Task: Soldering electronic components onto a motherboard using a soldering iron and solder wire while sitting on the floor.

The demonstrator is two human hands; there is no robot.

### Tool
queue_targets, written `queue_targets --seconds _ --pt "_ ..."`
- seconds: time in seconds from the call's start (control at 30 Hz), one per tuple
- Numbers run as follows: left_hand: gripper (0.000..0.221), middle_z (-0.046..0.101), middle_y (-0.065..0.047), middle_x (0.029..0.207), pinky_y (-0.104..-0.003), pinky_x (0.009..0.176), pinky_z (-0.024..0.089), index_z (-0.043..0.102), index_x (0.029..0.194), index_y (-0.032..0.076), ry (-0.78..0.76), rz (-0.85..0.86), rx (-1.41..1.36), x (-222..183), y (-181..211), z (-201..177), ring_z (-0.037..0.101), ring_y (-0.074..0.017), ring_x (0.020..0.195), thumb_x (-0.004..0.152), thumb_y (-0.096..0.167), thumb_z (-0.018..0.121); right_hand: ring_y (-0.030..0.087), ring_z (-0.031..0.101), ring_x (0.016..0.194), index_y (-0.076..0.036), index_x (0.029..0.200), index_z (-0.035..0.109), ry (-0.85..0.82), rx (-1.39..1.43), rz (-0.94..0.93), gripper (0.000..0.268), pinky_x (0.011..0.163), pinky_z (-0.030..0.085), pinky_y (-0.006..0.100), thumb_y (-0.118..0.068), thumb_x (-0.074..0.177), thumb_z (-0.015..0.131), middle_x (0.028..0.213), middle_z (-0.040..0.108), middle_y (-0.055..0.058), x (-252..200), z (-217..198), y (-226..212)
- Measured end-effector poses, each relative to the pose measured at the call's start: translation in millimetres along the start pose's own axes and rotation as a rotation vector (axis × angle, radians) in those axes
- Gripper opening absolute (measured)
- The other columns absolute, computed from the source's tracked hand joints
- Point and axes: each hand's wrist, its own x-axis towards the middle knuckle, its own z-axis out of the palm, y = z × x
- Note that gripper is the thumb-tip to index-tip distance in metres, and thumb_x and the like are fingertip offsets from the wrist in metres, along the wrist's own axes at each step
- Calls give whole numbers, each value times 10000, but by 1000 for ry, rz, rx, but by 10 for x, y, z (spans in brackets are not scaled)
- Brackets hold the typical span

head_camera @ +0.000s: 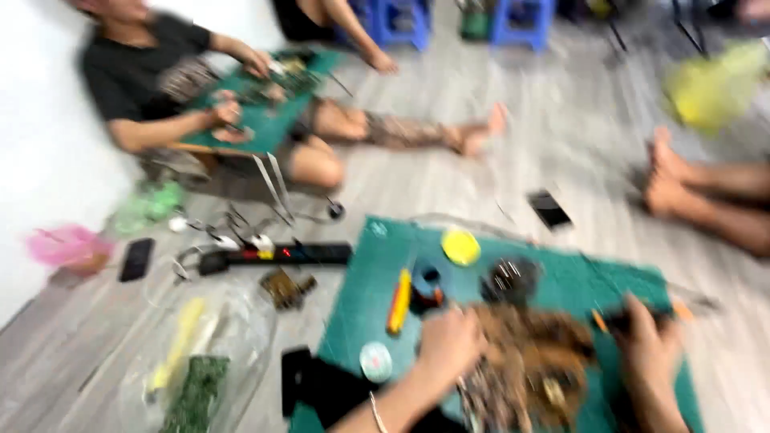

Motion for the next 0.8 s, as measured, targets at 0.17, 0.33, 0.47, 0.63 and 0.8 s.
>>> queue_targets --seconds 0.17,0.33,0.47,0.63,0.8 --pt "158 592 -152 642 -345 351 444 640 821 -63 -85 50 -55 103 104 -221 493 -209 411 856 84 595 48 434 617 -129 1092 516 -35 84 -6 171 560 359 161 -276 1171 554 905 568 -4 186 -187 302" --pt "182 589 -180 719 -463 424 456 611 838 -27 -61 15 -112 -175 119 -106 554 -338 454 855 153 631 15 389 613 -197 1125 476 -54 91 116 186 573 339 143 -342 1237 445 910 546 -55 226 -607 1146" --pt "237 598 -204 698 -469 402 467 631 913 -78 -115 -16 -125 1 101 -136 559 -345 436 893 153 580 29 452 691 -209 1255 396 -25 162 74 168 520 310 105 -350 1202 472 985 576 -12 579 -549 1345" --pt "225 610 -171 692 -440 433 485 626 957 -39 -77 -11 -95 14 107 -112 577 -326 459 863 165 645 54 421 577 -101 985 524 7 133 0 195 510 338 164 -198 1153 544 851 573 20 72 -95 127" --pt "214 626 -139 654 -420 422 501 621 931 11 -69 2 -38 50 86 -71 607 -312 452 822 181 693 65 426 547 -90 915 516 18 228 50 178 474 327 163 -177 1066 553 812 585 51 -17 81 -212"
